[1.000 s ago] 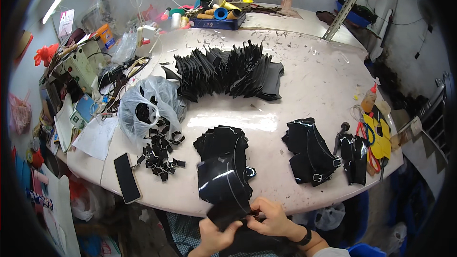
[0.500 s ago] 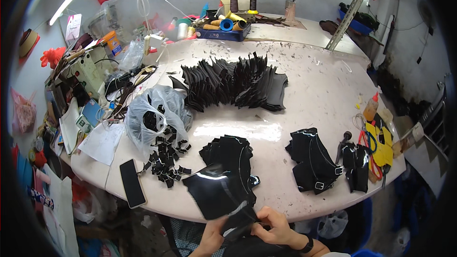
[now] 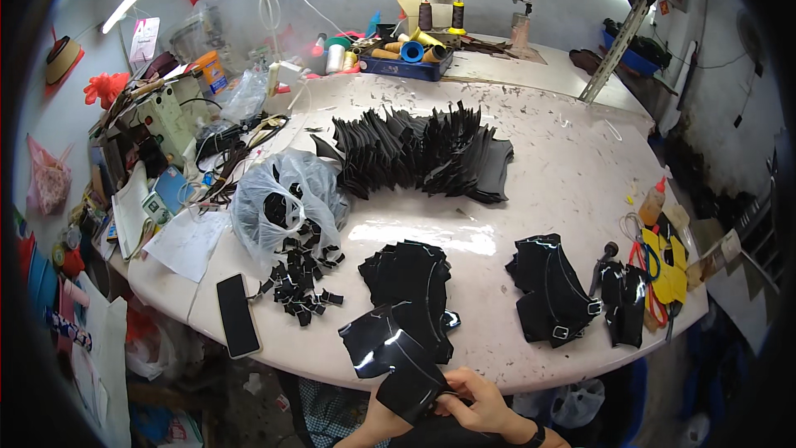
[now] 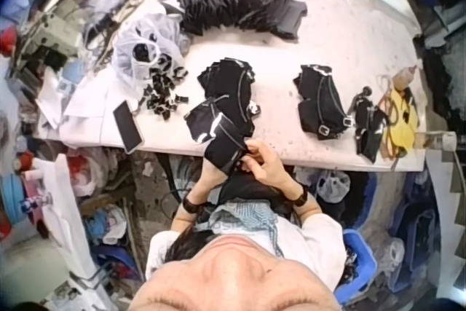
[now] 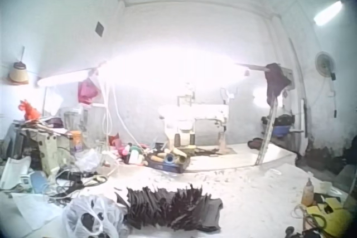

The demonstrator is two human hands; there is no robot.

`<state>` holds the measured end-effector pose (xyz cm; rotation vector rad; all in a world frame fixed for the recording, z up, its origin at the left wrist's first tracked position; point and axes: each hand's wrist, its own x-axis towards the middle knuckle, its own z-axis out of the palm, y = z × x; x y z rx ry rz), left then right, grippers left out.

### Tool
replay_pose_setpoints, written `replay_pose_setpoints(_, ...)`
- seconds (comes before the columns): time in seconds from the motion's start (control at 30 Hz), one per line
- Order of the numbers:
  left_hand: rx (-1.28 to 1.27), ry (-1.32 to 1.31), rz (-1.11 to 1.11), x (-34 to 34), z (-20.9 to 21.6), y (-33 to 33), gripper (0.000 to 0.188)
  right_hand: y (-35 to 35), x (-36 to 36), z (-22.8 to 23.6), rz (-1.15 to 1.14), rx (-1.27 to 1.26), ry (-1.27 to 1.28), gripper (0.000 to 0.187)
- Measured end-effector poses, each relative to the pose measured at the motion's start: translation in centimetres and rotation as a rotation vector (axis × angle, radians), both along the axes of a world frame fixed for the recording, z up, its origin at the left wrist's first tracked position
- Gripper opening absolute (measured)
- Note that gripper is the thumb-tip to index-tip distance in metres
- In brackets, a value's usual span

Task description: Attaching small plastic buckles or clips to black shoe upper components.

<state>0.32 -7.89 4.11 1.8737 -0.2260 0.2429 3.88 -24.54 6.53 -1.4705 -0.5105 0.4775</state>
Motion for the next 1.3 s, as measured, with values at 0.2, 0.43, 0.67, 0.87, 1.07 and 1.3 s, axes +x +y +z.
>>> replay_pose_setpoints(0.2,-0.232,0.176,0.112,-1.9,-0.7,-1.6,0.031,-0.1,0.0,0.1,-0.022,-0.039,0.038,0.024)
replay_pose_setpoints(0.43,0.266,-0.065,-0.003,-0.4,0.8,-0.7,0.032,-0.3,0.1,-0.4,-0.036,-0.013,0.106,0.018)
replay_pose_setpoints(0.67,-0.5,0.275,-0.192,0.1,1.4,0.7,0.026,-0.5,0.6,0.4,-0.087,-0.139,-0.196,0.015)
replay_pose_setpoints(0.87,-0.435,0.276,-0.261,-0.2,1.3,1.1,0.035,0.2,0.2,0.1,-0.27,-0.033,-0.07,0.021)
replay_pose_setpoints(1.07,-0.416,0.381,-0.027,0.1,2.8,0.7,0.021,0.8,0.4,-0.5,-0.312,-0.186,-0.388,0.027)
replay_pose_setpoints(1.3,-0.595,0.383,0.055,0.4,3.3,-0.5,0.017,0.6,0.7,0.0,-0.343,-0.258,-0.435,0.023)
